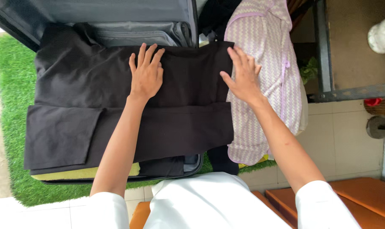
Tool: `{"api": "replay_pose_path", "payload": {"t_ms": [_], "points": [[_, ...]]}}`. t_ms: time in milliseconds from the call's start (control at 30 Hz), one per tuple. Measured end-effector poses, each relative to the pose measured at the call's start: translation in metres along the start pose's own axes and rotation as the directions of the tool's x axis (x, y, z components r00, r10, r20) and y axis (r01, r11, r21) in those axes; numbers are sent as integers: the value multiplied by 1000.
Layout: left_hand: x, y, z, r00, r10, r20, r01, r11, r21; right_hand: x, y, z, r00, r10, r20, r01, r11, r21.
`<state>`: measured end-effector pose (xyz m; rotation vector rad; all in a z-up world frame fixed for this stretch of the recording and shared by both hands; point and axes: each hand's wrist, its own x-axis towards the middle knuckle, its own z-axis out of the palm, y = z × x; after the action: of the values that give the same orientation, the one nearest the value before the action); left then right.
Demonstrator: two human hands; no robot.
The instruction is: The person folds a black shirt and a patterned towel by hand and places them into a suitcase.
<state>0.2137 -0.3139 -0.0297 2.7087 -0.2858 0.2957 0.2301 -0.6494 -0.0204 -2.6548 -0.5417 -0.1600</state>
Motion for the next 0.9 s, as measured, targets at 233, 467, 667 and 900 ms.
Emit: {"api": "replay_pose_path", "payload": {"t_ms": [233, 467, 667, 900], "points": [[22, -32, -2, 996, -54, 66, 53, 998, 18, 38, 6, 13, 986, 137, -91, -129, 988, 89], [23, -70, -15, 998, 48, -28, -49, 999, -14, 35, 7, 9, 930, 302, -210, -199, 893, 403], [-6, -107, -53, 989, 102, -108, -82, 982, 173, 5, 18, -1, 949, 245, -198, -37, 711, 702], [-52, -120, -116, 964, 34, -263, 55, 945, 322, -25, -22, -28, 898, 437, -54, -151, 422, 894]]}}
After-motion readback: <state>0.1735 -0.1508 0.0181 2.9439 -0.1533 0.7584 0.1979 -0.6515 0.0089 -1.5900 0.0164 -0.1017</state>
